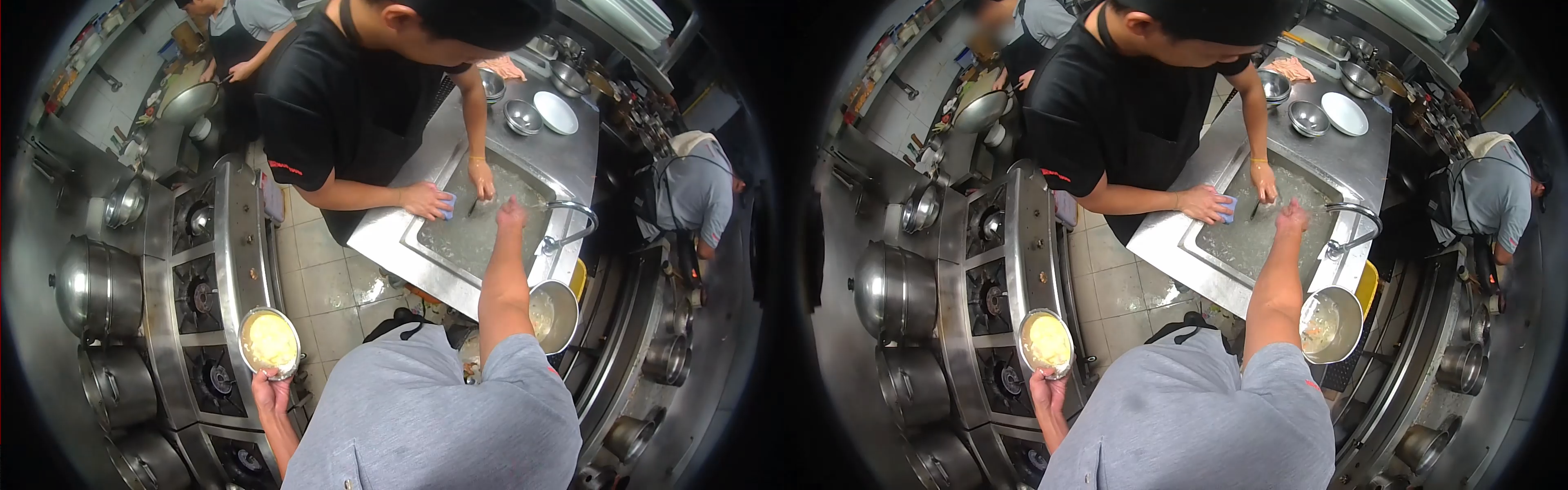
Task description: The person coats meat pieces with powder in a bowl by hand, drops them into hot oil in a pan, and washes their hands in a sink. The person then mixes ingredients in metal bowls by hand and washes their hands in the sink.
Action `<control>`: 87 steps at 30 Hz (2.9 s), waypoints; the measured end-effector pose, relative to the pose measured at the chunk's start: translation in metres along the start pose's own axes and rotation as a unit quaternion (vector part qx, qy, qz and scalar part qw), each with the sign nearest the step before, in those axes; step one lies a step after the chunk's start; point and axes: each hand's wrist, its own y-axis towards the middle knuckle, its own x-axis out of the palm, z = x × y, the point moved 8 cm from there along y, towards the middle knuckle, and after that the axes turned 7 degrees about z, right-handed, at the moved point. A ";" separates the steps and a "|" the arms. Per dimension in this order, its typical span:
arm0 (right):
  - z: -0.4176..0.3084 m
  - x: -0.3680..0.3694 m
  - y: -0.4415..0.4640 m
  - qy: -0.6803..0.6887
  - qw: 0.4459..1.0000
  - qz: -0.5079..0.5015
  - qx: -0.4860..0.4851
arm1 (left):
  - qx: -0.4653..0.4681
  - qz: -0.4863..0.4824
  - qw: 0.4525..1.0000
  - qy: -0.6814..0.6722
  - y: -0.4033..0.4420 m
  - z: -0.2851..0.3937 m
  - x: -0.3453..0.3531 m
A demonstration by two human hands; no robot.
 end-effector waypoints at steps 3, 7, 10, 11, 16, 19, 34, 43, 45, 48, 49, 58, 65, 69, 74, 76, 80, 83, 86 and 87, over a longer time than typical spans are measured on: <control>-0.001 -0.023 -0.028 -0.081 0.990 0.110 -0.022 | 0.002 0.006 1.000 0.001 0.001 -0.001 0.002; -0.021 -0.018 -0.037 -0.439 0.845 0.064 -0.299 | 0.016 0.009 1.000 -0.005 -0.012 -0.006 0.015; -0.001 -0.004 -0.081 -0.685 0.653 -0.063 -0.316 | 0.011 0.032 0.999 -0.022 -0.014 -0.010 0.009; 0.014 -0.022 -0.047 -0.651 0.660 -0.141 -0.348 | 0.010 0.064 0.997 -0.048 -0.016 -0.012 0.005; 0.026 -0.044 -0.090 -0.724 0.375 -0.194 -0.545 | 0.015 0.078 0.995 -0.060 -0.032 -0.016 0.018; 0.030 0.003 -0.196 -0.684 0.397 -0.277 -0.545 | 0.023 0.118 0.985 -0.125 -0.053 -0.028 -0.002; 0.128 -0.056 -0.359 -0.498 0.237 -0.532 -0.642 | 0.142 0.209 0.948 -0.191 -0.337 -0.072 -0.243; 0.236 -0.225 -0.529 -0.711 -0.018 -0.574 -0.406 | 0.241 0.325 0.877 -0.258 -0.461 -0.119 -0.378; 0.294 -0.274 -0.530 -0.616 -0.078 -0.727 -0.293 | 0.254 0.332 0.868 -0.267 -0.475 -0.122 -0.410; 0.360 -0.369 -0.564 -0.596 -0.008 -0.799 -0.083 | 0.243 0.351 0.865 -0.262 -0.489 -0.121 -0.463; 0.356 -0.405 -0.618 -0.631 0.030 -0.775 -0.020 | 0.239 0.367 0.861 -0.258 -0.501 -0.111 -0.474; 0.253 -0.737 -1.058 -0.503 -0.206 -0.799 0.256 | 0.206 0.404 0.837 -0.304 -0.529 -0.131 -0.652; 0.231 -0.905 -1.104 -0.516 -0.330 -0.720 0.326 | 0.175 0.419 0.845 -0.282 -0.565 -0.118 -0.738; 0.250 -0.924 -1.104 -0.541 -0.270 -0.750 0.270 | 0.118 0.390 0.882 -0.237 -0.559 -0.099 -0.769; 0.252 -0.912 -1.074 -0.656 -0.034 -0.683 0.319 | 0.092 0.270 0.932 -0.226 -0.553 -0.083 -0.799; 0.257 -0.897 -1.066 -0.680 0.071 -0.660 0.312 | 0.084 0.225 0.955 -0.175 -0.564 -0.080 -0.806; 0.281 -0.873 -1.038 -0.707 0.205 -0.636 0.231 | 0.051 0.176 0.980 -0.077 -0.592 -0.073 -0.822; 0.295 -0.870 -1.025 -0.713 0.255 -0.614 0.221 | 0.037 0.173 0.983 -0.038 -0.599 -0.070 -0.832; 0.315 -0.878 -1.006 -0.712 0.313 -0.578 0.246 | 0.040 0.186 0.981 -0.028 -0.595 -0.062 -0.839; 0.315 -0.878 -1.001 -0.719 0.287 -0.588 0.237 | 0.043 0.210 0.976 -0.041 -0.593 -0.064 -0.843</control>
